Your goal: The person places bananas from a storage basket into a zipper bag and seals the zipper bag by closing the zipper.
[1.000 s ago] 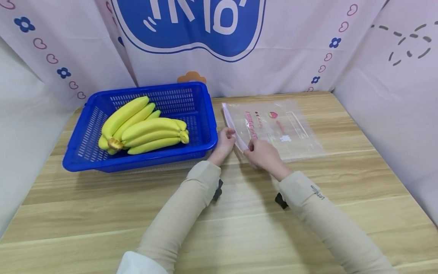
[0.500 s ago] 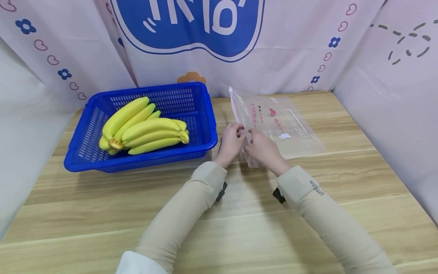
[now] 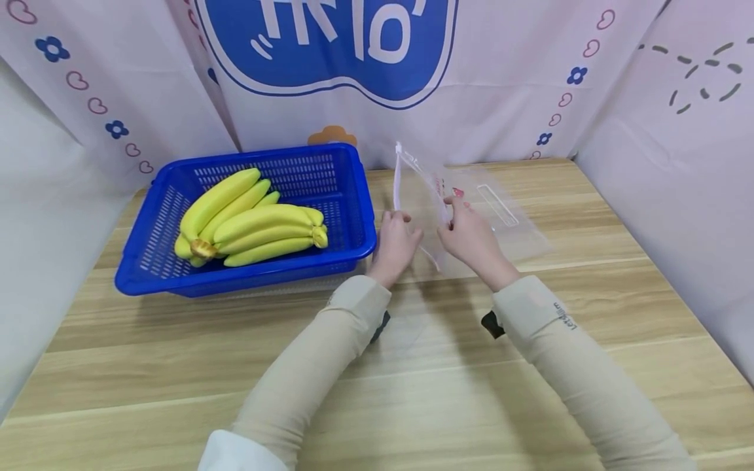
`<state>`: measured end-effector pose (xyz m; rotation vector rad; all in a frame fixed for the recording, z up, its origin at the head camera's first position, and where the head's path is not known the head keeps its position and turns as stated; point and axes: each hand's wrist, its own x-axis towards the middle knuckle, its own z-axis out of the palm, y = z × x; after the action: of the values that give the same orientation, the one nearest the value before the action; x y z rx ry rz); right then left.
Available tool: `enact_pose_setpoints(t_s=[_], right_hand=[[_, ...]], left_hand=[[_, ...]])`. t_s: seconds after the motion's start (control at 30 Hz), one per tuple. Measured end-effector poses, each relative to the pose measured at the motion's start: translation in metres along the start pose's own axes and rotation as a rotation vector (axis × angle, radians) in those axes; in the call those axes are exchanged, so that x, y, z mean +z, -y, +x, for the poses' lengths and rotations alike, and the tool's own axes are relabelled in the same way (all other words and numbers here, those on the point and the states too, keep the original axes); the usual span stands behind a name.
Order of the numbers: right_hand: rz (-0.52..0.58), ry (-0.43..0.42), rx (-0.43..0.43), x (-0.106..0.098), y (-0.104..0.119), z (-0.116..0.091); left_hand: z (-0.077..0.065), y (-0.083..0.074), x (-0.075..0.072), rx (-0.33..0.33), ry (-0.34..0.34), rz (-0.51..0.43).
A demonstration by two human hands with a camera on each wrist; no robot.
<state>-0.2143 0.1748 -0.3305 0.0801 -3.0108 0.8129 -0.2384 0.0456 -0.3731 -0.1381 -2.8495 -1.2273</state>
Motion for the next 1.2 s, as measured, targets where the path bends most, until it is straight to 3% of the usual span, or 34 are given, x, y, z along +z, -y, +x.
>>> enact_pose_setpoints(t_s=[0.13,0.3,0.43,0.73,0.87,0.93,1.1,1.2], right_hand=[[-0.017,-0.004,-0.056,-0.002,-0.001,0.001],[-0.155,-0.095,-0.135,-0.008,-0.002,0.001],[-0.207,-0.091,-0.115,-0.021,0.001,0.002],[-0.240,-0.007,-0.043,-0.058,0.011,0.010],[-0.269,0.035,0.006,-0.068,0.014,0.011],[-0.271,0.011,0.017,-0.071,0.015,0.011],[-0.243,-0.152,-0.042,-0.075,0.018,0.011],[-0.270,-0.168,-0.032,-0.084,0.022,0.013]], left_hand=[[-0.001,0.000,-0.002,0.095,-0.013,0.030],[-0.001,-0.004,-0.006,0.154,-0.042,0.048],[0.002,-0.009,-0.010,0.132,-0.075,0.001],[0.003,-0.032,-0.019,0.029,-0.053,-0.029],[0.002,-0.039,-0.025,0.067,-0.075,-0.045],[0.001,-0.042,-0.026,0.108,-0.078,-0.035],[-0.002,-0.050,-0.033,0.195,-0.082,-0.024],[0.000,-0.055,-0.044,0.235,-0.074,-0.038]])
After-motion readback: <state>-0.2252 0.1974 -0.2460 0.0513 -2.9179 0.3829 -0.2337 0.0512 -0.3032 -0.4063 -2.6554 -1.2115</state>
